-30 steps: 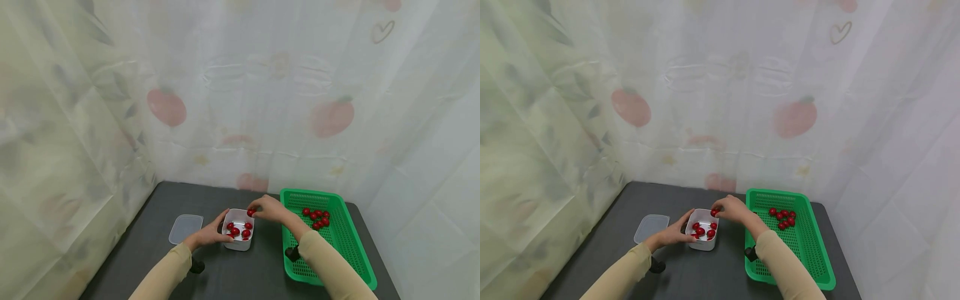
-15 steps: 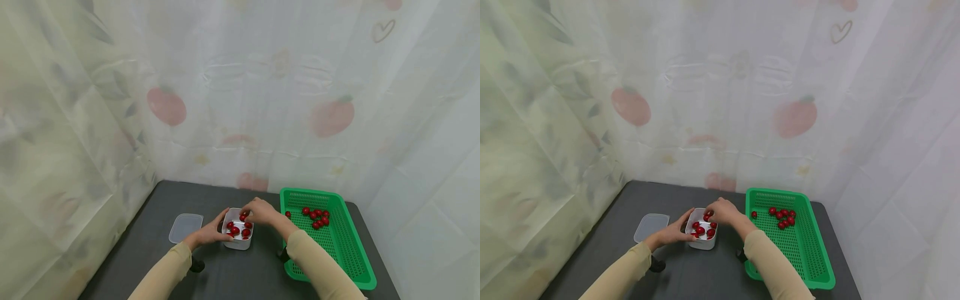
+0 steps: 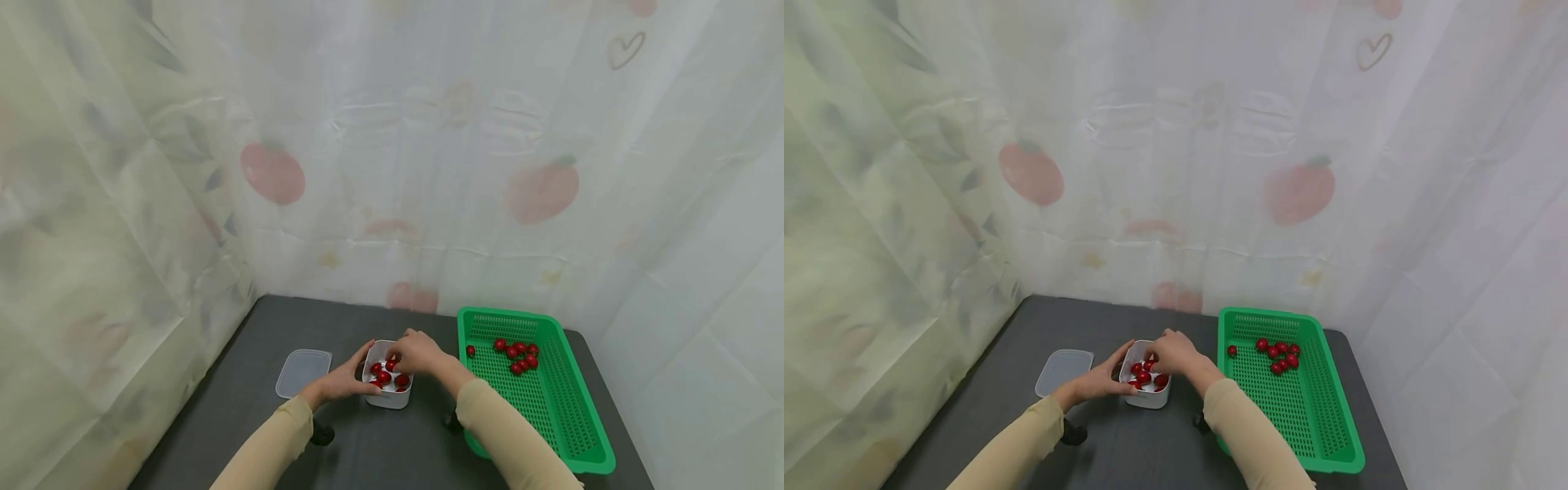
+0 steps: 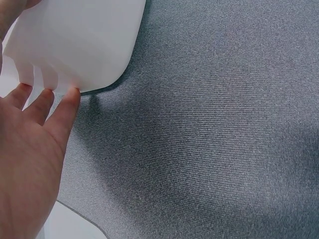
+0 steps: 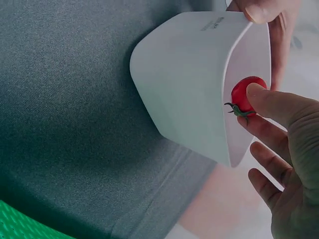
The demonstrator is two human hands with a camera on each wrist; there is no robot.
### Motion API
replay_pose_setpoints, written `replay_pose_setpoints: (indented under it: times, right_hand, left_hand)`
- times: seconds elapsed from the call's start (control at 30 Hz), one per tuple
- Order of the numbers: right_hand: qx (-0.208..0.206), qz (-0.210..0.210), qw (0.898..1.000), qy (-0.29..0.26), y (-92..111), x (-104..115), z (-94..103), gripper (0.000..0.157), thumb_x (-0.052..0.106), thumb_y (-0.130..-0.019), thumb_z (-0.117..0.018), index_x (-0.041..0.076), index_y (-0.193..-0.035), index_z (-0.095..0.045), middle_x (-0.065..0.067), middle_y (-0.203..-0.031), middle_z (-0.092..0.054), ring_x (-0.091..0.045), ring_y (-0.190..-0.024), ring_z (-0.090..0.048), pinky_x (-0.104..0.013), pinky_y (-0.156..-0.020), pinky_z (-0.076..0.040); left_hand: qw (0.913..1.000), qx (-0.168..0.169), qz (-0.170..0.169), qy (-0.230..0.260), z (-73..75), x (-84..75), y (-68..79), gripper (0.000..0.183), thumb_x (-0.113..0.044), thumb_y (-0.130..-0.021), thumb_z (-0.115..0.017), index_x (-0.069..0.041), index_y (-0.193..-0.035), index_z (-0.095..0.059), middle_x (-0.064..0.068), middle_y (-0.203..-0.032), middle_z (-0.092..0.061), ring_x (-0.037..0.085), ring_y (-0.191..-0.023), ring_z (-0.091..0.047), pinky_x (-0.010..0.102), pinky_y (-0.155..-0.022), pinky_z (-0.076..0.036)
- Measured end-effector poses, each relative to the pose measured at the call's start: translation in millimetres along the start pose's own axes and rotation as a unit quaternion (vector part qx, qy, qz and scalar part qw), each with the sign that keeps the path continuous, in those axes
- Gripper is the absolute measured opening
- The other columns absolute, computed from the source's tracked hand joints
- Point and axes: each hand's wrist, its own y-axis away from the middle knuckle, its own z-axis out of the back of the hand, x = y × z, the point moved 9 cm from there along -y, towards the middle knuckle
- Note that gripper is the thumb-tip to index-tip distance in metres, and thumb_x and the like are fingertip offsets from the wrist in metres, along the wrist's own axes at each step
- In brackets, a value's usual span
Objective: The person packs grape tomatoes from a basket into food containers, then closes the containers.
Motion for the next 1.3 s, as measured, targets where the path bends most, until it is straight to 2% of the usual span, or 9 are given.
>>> replay_pose_setpoints:
  times: [0.23, 0.4, 0.67, 0.8, 0.9, 1.03, 1.3]
  right_hand:
    - [0.004, 0.002, 1.000, 0.018, -1, 4, -4.3, 0.021, 0.027, -0.090, -0.079, 0.028, -0.111, -0.080, 0.015, -0.087, -0.068, -0.013, -0.089, -0.048, -0.035, -0.081, -0.045]
    - [0.004, 0.000, 1.000, 0.012, 1, 3, -3.3, 0.024, 0.026, -0.090, -0.079, 0.026, -0.114, -0.080, 0.011, -0.095, -0.072, -0.013, -0.092, -0.050, -0.035, -0.083, -0.047]
    - [-0.023, -0.011, 1.000, -0.012, 15, -8, 18.9, 0.024, 0.024, -0.092, -0.076, 0.022, -0.115, -0.079, 0.008, -0.104, -0.074, -0.018, -0.102, -0.053, -0.040, -0.089, -0.048]
    - [-0.048, 0.000, 0.999, -0.009, 25, -17, 31.9, 0.022, 0.025, -0.094, -0.076, 0.022, -0.115, -0.079, 0.005, -0.108, -0.074, -0.020, -0.106, -0.055, -0.041, -0.091, -0.048]
    - [-0.074, 0.010, 0.997, -0.008, 35, -27, 41.4, 0.022, 0.025, -0.093, -0.078, 0.021, -0.115, -0.079, 0.004, -0.111, -0.074, -0.023, -0.110, -0.056, -0.044, -0.093, -0.048]
    - [-0.096, 0.003, 0.995, -0.017, 55, -49, 52.9, 0.023, 0.022, -0.093, -0.078, 0.020, -0.116, -0.078, 0.004, -0.112, -0.073, -0.026, -0.115, -0.057, -0.047, -0.098, -0.046]
    - [-0.099, -0.071, 0.991, -0.063, 101, -108, 64.9, 0.027, 0.020, -0.095, -0.076, 0.019, -0.122, -0.075, 0.001, -0.117, -0.072, -0.032, -0.125, -0.052, -0.051, -0.097, -0.046]
  left_hand:
    - [1.0000, -0.002, 0.000, -0.003, 1.6, 1.4, 0.3, 0.107, -0.018, -0.093, -0.079, -0.028, -0.166, -0.001, 0.018, -0.169, -0.007, 0.043, -0.151, -0.020, 0.060, -0.112, -0.033]
    - [1.0000, -0.001, 0.000, 0.000, 1.3, 1.3, 0.0, 0.106, -0.017, -0.093, -0.078, -0.028, -0.166, -0.001, 0.018, -0.169, -0.009, 0.043, -0.151, -0.022, 0.059, -0.111, -0.035]
    - [0.9998, -0.015, 0.008, -0.008, 2.4, 2.4, -2.2, 0.109, -0.020, -0.091, -0.080, -0.021, -0.166, -0.001, 0.018, -0.167, -0.015, 0.043, -0.148, -0.027, 0.060, -0.112, -0.034]
    - [0.9997, -0.019, 0.014, -0.008, 2.6, 3.6, -3.1, 0.111, -0.020, -0.090, -0.082, -0.022, -0.166, -0.001, 0.018, -0.167, -0.016, 0.044, -0.147, -0.029, 0.060, -0.111, -0.034]
    - [0.9997, -0.019, 0.012, -0.003, 2.2, 3.4, -3.8, 0.111, -0.019, -0.090, -0.082, -0.024, -0.166, -0.002, 0.019, -0.167, -0.015, 0.045, -0.147, -0.028, 0.061, -0.111, -0.034]
    - [0.9998, -0.019, 0.010, -0.003, 2.4, 2.4, -3.6, 0.112, -0.020, -0.089, -0.083, -0.023, -0.166, -0.002, 0.020, -0.168, -0.013, 0.045, -0.148, -0.028, 0.061, -0.112, -0.033]
    - [0.9996, -0.019, 0.004, -0.023, 4.6, 0.8, -3.3, 0.112, -0.026, -0.089, -0.082, -0.020, -0.166, -0.001, 0.022, -0.167, -0.013, 0.047, -0.147, -0.026, 0.060, -0.111, -0.035]
